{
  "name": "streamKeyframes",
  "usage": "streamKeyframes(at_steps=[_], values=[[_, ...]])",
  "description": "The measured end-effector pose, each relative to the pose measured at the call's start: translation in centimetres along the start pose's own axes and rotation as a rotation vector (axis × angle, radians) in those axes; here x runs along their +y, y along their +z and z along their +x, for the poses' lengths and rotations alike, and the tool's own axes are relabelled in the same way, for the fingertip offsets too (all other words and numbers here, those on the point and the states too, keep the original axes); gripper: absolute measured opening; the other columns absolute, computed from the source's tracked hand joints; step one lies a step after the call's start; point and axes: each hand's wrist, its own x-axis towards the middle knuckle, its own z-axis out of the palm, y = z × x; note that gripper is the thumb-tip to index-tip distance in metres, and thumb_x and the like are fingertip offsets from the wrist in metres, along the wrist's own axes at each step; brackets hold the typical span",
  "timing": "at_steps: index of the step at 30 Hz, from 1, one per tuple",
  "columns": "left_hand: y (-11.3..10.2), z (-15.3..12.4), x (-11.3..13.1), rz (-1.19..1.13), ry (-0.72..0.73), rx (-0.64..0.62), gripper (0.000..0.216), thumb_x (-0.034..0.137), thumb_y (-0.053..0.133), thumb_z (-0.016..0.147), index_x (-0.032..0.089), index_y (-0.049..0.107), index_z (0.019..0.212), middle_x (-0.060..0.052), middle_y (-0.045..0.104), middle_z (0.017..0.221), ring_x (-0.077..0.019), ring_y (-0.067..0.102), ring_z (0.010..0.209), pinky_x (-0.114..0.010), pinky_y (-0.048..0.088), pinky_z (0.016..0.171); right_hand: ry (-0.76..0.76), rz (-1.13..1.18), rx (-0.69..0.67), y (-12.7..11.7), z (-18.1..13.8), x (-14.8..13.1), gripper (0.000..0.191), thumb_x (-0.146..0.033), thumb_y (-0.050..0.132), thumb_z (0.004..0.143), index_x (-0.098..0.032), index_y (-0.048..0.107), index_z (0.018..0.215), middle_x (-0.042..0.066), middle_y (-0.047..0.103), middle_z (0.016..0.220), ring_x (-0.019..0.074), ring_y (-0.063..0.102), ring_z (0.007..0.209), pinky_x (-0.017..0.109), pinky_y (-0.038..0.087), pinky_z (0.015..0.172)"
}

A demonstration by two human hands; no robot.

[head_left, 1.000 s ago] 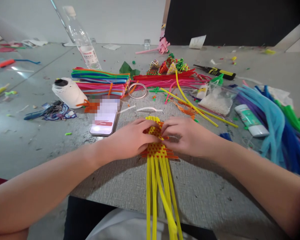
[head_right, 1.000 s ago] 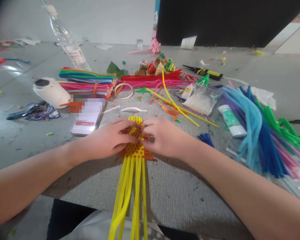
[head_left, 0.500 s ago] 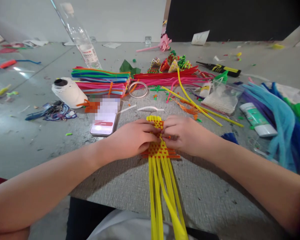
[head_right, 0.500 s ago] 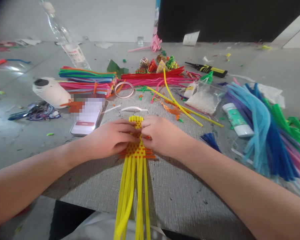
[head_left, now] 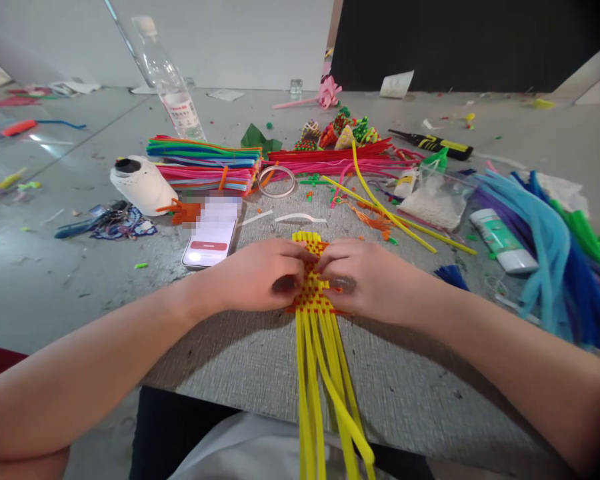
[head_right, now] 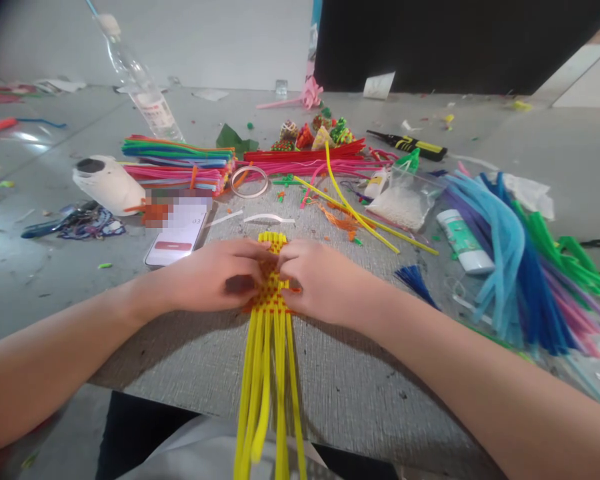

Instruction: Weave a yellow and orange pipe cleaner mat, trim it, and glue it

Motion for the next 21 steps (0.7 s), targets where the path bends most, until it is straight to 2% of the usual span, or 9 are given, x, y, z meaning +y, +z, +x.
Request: streamKeyframes(at_steps=[7,13,17,21], values=[[0.8,0.1,0.0,0.084,-0.035,0.022,0.009,0.014,0.073,0.083,0.02,0.071,0.076,-0.01,0.08,0.112,-0.0273,0.075,0.109,-0.043,0.06,0.101,-0.044,-0.01,-0.007,0.7,0.4,0.8,0.023,-0.01,0.067,0.091,-0.017,0.069,0.069,0.01,0.074,0.086,0.0225,0.065,0.084,0.036,0.05,0.078],[0.7,0.2,-0.4,0.123,-0.031,0.016,0.011,0.014,0.071,0.085,0.021,0.067,0.077,-0.007,0.08,0.104,-0.0249,0.076,0.103,-0.04,0.06,0.098,-0.093,-0.01,0.034,1.0,0.6,1.4,0.027,-0.013,0.065,0.094,-0.018,0.066,0.068,0.007,0.071,0.081,0.0202,0.063,0.081,0.034,0.047,0.076],[0.6,0.2,-0.2,0.117,-0.062,0.049,0.008,0.016,0.069,0.085,0.02,0.067,0.079,-0.008,0.08,0.103,-0.0245,0.076,0.101,-0.039,0.06,0.095,-0.061,-0.012,0.037,0.5,0.6,1.0,0.019,-0.011,0.067,0.09,-0.017,0.071,0.072,0.007,0.071,0.082,0.0195,0.064,0.079,0.032,0.047,0.073],[0.6,0.4,0.3,0.087,-0.104,0.048,0.002,0.021,0.07,0.085,0.019,0.07,0.084,-0.008,0.079,0.101,-0.0251,0.076,0.098,-0.038,0.059,0.092,0.028,0.023,-0.001,0.1,0.9,0.0,0.004,-0.014,0.074,0.085,-0.016,0.077,0.083,0.011,0.075,0.097,0.0236,0.069,0.089,0.035,0.049,0.08]])
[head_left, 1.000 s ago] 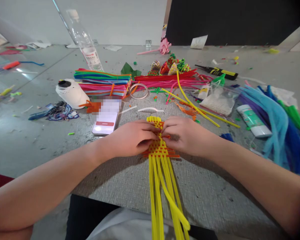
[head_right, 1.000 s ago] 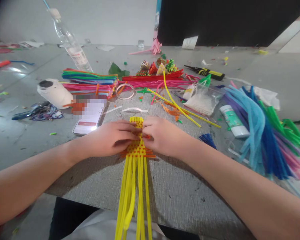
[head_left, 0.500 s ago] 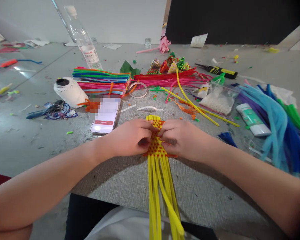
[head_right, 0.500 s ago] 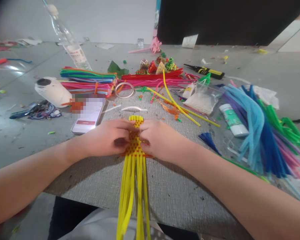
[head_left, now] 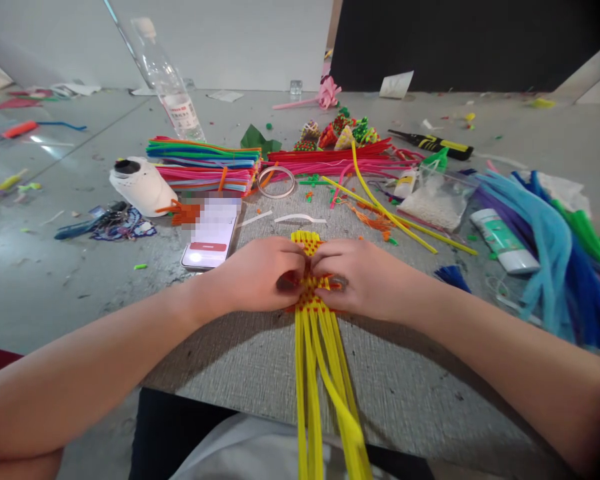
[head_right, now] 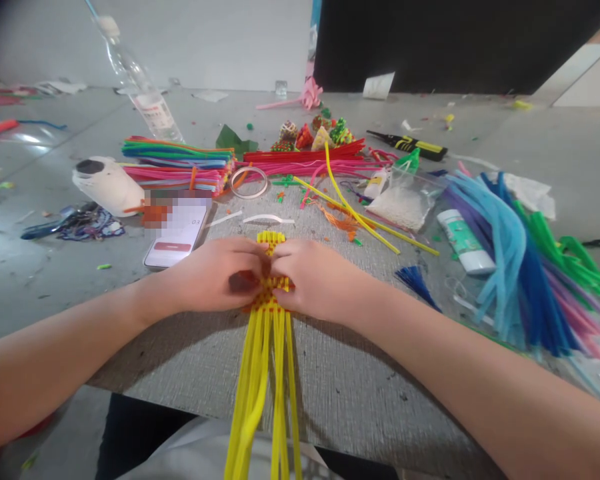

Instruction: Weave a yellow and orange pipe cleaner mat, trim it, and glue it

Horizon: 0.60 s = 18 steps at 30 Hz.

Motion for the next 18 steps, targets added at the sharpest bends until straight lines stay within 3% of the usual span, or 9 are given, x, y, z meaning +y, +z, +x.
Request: streamKeyframes(at_steps=[5,10,14,18], values=[[0.0,0.5,0.4,0.012,-0.069,-0.038,0.008,0.023,0.074,0.081,0.019,0.073,0.087,-0.006,0.077,0.095,-0.0254,0.075,0.093,-0.037,0.058,0.086,0.05,-0.04,-0.046,0.3,0.6,-0.3,0.007,-0.011,0.074,0.083,-0.016,0.077,0.079,0.009,0.073,0.094,0.0224,0.068,0.085,0.034,0.048,0.077],[0.2,0.6,0.8,0.002,-0.113,0.027,0.024,0.024,0.073,0.083,0.018,0.077,0.105,-0.01,0.077,0.127,-0.0275,0.076,0.111,-0.038,0.058,0.095,0.013,-0.074,-0.042,0.7,0.9,0.3,0.013,-0.01,0.073,0.083,-0.016,0.073,0.071,0.008,0.072,0.088,0.022,0.068,0.085,0.033,0.047,0.075],[0.1,0.8,0.9,0.027,-0.121,-0.045,0.009,0.023,0.07,0.087,0.019,0.077,0.091,-0.006,0.082,0.107,-0.025,0.079,0.095,-0.035,0.058,0.083,-0.02,-0.097,-0.041,0.9,0.9,0.6,0.019,-0.012,0.069,0.089,-0.016,0.072,0.071,0.007,0.072,0.087,0.0201,0.067,0.082,0.032,0.046,0.073],[-0.2,0.8,0.8,0.045,-0.134,-0.08,0.01,0.022,0.068,0.09,0.019,0.077,0.088,-0.005,0.082,0.104,-0.0251,0.079,0.092,-0.035,0.059,0.08,-0.011,-0.115,-0.019,0.6,1.0,0.5,0.021,-0.013,0.069,0.09,-0.016,0.072,0.069,0.008,0.072,0.084,0.0206,0.066,0.081,0.032,0.045,0.071]])
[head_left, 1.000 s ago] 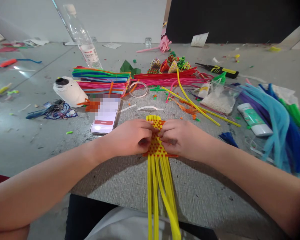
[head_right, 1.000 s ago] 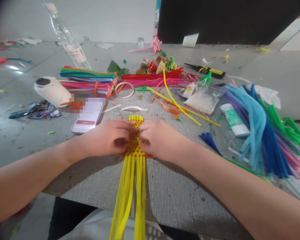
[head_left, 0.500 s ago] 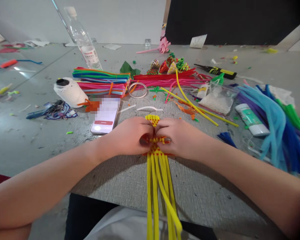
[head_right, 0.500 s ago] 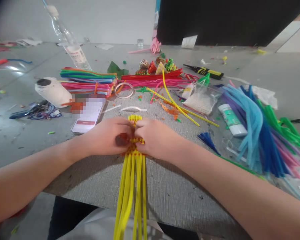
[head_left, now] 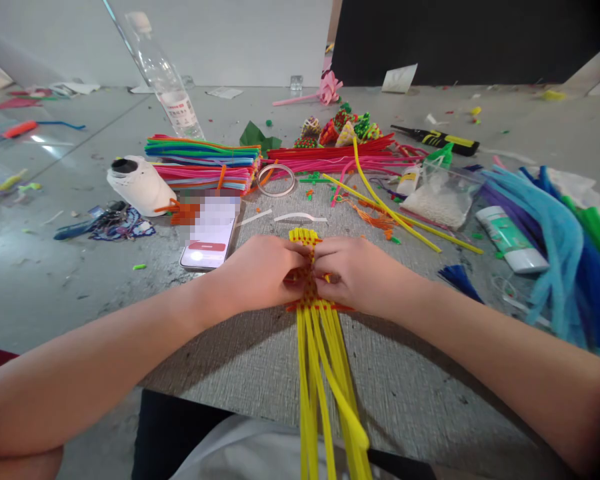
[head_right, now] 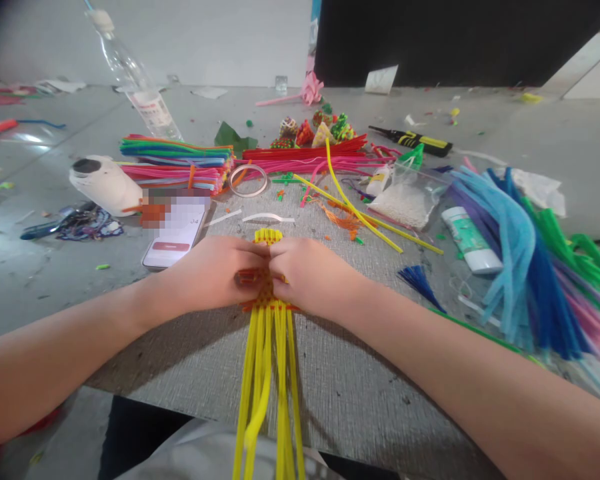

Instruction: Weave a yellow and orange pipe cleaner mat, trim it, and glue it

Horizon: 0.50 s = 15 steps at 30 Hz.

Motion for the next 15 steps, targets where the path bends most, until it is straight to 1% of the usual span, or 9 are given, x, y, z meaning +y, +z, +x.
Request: streamKeyframes(at_steps=[3,4,6,9,12,15], values=[[0.1,-0.2,-0.2,-0.02,0.009,0.012,0.014,0.02,0.067,0.089,0.019,0.079,0.097,-0.007,0.082,0.116,-0.028,0.079,0.105,-0.039,0.06,0.092,0.031,0.052,0.016,-0.4,0.1,-0.4,0.011,-0.014,0.072,0.087,-0.015,0.077,0.078,0.009,0.074,0.09,0.0216,0.068,0.083,0.032,0.047,0.073],[0.1,-0.2,-0.3,-0.027,0.009,0.017,0.016,0.02,0.068,0.088,0.019,0.079,0.099,-0.008,0.081,0.118,-0.0288,0.078,0.108,-0.04,0.06,0.095,0.046,0.068,0.014,-0.5,0.2,-0.6,0.007,-0.015,0.073,0.086,-0.015,0.079,0.082,0.01,0.075,0.094,0.0225,0.069,0.085,0.033,0.048,0.074],[0.3,-0.3,-0.4,-0.04,-0.003,0.025,0.017,0.024,0.07,0.086,0.019,0.079,0.101,-0.009,0.081,0.117,-0.0298,0.077,0.111,-0.041,0.059,0.098,0.082,0.073,-0.004,-0.7,0.3,-1.0,0.006,-0.016,0.075,0.085,-0.015,0.081,0.086,0.011,0.076,0.099,0.0243,0.07,0.09,0.034,0.05,0.077],[0.4,-0.3,-0.4,-0.049,-0.024,0.039,0.018,0.028,0.072,0.086,0.019,0.079,0.099,-0.008,0.081,0.109,-0.0298,0.077,0.107,-0.041,0.059,0.095,0.106,0.057,-0.042,-0.7,0.6,-1.4,0.01,-0.012,0.073,0.085,-0.016,0.081,0.082,0.011,0.075,0.098,0.0251,0.07,0.092,0.034,0.051,0.079],[0.2,-0.1,-0.4,-0.044,-0.042,0.031,0.015,0.024,0.069,0.085,0.019,0.08,0.095,-0.008,0.082,0.103,-0.029,0.078,0.099,-0.039,0.059,0.086,0.089,0.038,-0.059,-0.5,0.8,-1.4,0.013,-0.011,0.071,0.086,-0.016,0.078,0.076,0.011,0.076,0.098,0.0257,0.07,0.092,0.035,0.051,0.08],[-0.2,0.3,-0.3,-0.038,-0.062,-0.013,0.014,0.02,0.066,0.086,0.02,0.08,0.09,-0.007,0.082,0.098,-0.0274,0.078,0.091,-0.037,0.057,0.08,0.048,0.02,-0.059,-0.2,0.9,-1.1,0.015,-0.011,0.07,0.089,-0.015,0.077,0.076,0.011,0.077,0.099,0.0262,0.071,0.094,0.036,0.052,0.083]])
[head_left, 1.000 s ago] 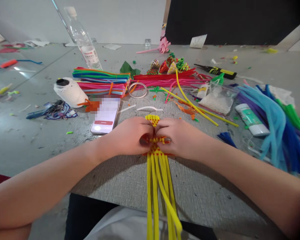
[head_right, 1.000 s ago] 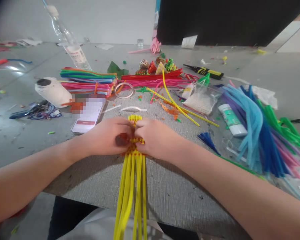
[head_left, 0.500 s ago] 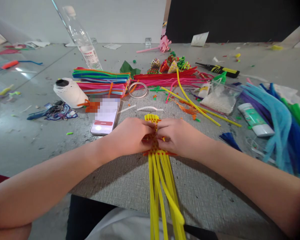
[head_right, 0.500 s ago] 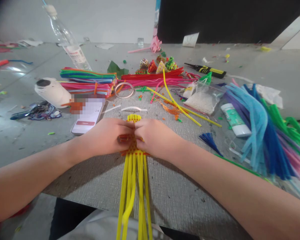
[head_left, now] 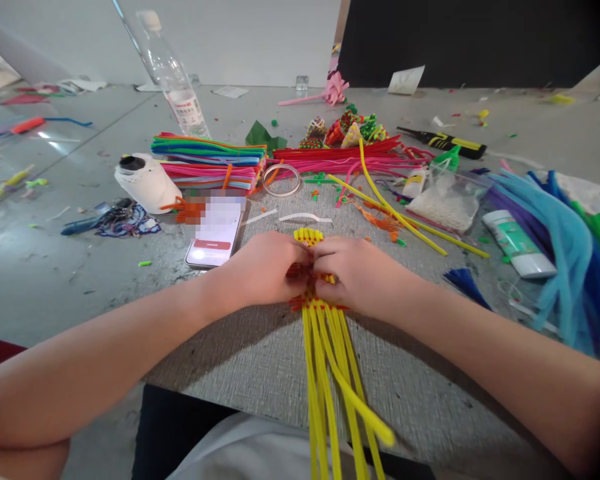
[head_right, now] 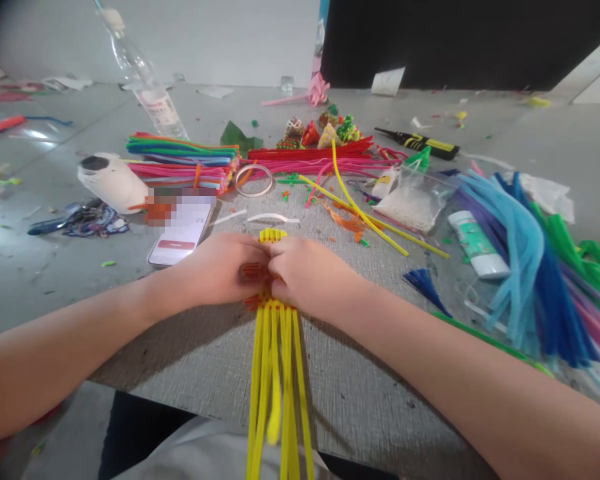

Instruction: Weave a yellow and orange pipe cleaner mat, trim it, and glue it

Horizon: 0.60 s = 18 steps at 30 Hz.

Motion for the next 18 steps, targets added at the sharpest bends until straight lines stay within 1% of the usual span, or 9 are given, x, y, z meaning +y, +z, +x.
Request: streamKeyframes(at_steps=[2,4,7,10,12,15,18], values=[[-0.1,0.1,0.0,0.002,0.0,-0.016,0.015,0.02,0.066,0.087,0.02,0.08,0.091,-0.007,0.083,0.096,-0.027,0.078,0.09,-0.036,0.056,0.079,-0.033,-0.013,0.021,0.2,0.0,0.3,0.017,-0.013,0.068,0.092,-0.015,0.076,0.077,0.012,0.077,0.099,0.0262,0.071,0.094,0.036,0.052,0.084],[-0.1,0.1,-0.1,0.01,0.016,-0.01,0.016,0.019,0.065,0.088,0.02,0.08,0.094,-0.007,0.083,0.1,-0.0274,0.079,0.093,-0.036,0.057,0.082,-0.065,-0.011,0.055,0.3,-0.2,0.7,0.019,-0.013,0.067,0.093,-0.015,0.076,0.077,0.012,0.077,0.097,0.0256,0.072,0.092,0.036,0.053,0.083],[0.0,-0.2,-0.3,0.017,0.061,0.027,0.019,0.018,0.063,0.09,0.02,0.08,0.1,-0.007,0.083,0.112,-0.0273,0.079,0.104,-0.038,0.059,0.093,-0.119,0.076,0.112,-0.2,-0.9,1.5,0.018,-0.014,0.065,0.096,-0.016,0.079,0.084,0.011,0.078,0.097,0.0239,0.072,0.089,0.036,0.054,0.083],[-0.1,-0.6,-0.4,0.013,0.111,0.045,0.019,0.024,0.066,0.091,0.019,0.078,0.105,-0.01,0.081,0.12,-0.0283,0.077,0.114,-0.04,0.059,0.102,-0.144,0.158,0.145,-1.0,-1.8,2.0,0.02,-0.013,0.061,0.098,-0.017,0.079,0.09,0.011,0.079,0.102,0.0235,0.073,0.094,0.037,0.055,0.087],[-0.2,-0.8,-0.5,0.013,0.133,0.04,0.018,0.026,0.069,0.09,0.019,0.077,0.105,-0.011,0.081,0.119,-0.0284,0.077,0.115,-0.04,0.059,0.103,-0.15,0.166,0.132,-1.3,-2.3,2.0,0.017,-0.011,0.063,0.095,-0.018,0.078,0.089,0.011,0.079,0.105,0.0242,0.073,0.097,0.038,0.055,0.09],[-0.3,-0.9,-0.4,0.018,0.147,0.034,0.016,0.023,0.073,0.087,0.02,0.075,0.103,-0.011,0.08,0.115,-0.0272,0.077,0.111,-0.039,0.06,0.1,-0.149,0.153,0.101,-1.2,-2.7,1.6,0.011,-0.012,0.069,0.089,-0.019,0.078,0.089,0.011,0.079,0.105,0.0261,0.073,0.1,0.04,0.055,0.092],[-0.5,-0.9,-0.2,0.023,0.146,0.021,0.017,0.026,0.075,0.086,0.02,0.074,0.101,-0.011,0.079,0.113,-0.0274,0.076,0.11,-0.039,0.06,0.101,-0.127,0.136,0.072,-0.7,-2.7,1.3,0.007,-0.013,0.072,0.089,-0.017,0.078,0.09,0.013,0.077,0.105,0.028,0.072,0.101,0.042,0.055,0.093]])
